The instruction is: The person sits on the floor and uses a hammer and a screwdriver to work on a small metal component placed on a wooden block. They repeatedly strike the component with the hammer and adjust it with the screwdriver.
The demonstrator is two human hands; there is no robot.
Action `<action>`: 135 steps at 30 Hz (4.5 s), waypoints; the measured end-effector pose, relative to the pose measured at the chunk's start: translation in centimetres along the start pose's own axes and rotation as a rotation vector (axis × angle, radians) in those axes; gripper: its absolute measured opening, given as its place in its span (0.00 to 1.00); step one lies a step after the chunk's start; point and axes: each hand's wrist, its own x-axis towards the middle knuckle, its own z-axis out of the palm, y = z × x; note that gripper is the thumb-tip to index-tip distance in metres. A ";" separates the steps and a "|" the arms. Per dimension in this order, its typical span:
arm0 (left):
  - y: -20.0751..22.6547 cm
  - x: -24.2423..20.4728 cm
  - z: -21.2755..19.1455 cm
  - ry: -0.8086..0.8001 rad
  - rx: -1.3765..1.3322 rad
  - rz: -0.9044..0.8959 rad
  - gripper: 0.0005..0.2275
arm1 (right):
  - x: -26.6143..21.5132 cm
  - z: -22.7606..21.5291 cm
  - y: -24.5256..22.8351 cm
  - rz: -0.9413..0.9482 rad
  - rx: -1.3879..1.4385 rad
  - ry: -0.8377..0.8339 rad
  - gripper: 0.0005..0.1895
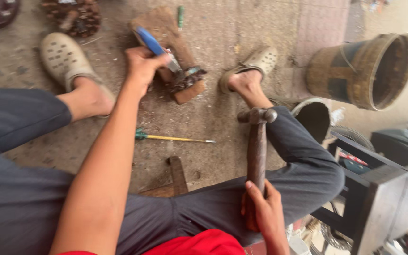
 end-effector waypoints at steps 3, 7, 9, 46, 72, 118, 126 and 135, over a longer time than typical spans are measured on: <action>1.9 -2.1 -0.7 -0.052 0.306 0.030 0.08 | 1.0 0.7 -0.4 -0.103 0.019 -0.073 0.16; 1.6 -3.8 1.3 -0.012 0.473 -0.014 0.06 | 0.9 0.1 -0.4 -0.107 0.027 -0.066 0.14; 1.0 -4.3 1.6 0.024 0.492 -0.020 0.06 | 0.6 0.3 -0.3 -0.143 0.010 -0.073 0.15; -3.8 -4.3 4.1 0.190 0.518 -0.156 0.15 | 9.9 8.0 -6.1 -0.267 -0.194 -0.028 0.21; -0.9 -10.5 2.7 -0.330 0.955 0.518 0.33 | 15.5 10.7 -11.9 -0.626 -0.631 -0.403 0.14; 0.2 -2.6 -0.8 -0.536 1.433 0.463 0.09 | 18.8 13.9 -14.9 -1.328 -1.521 -0.304 0.16; -0.3 -1.4 0.5 -0.594 1.411 0.215 0.11 | 19.4 11.7 -13.6 -1.472 -1.774 -0.296 0.24; -1.5 -4.9 -0.6 -0.233 1.011 0.225 0.18 | 15.7 12.9 -14.3 -1.119 -0.762 -0.148 0.11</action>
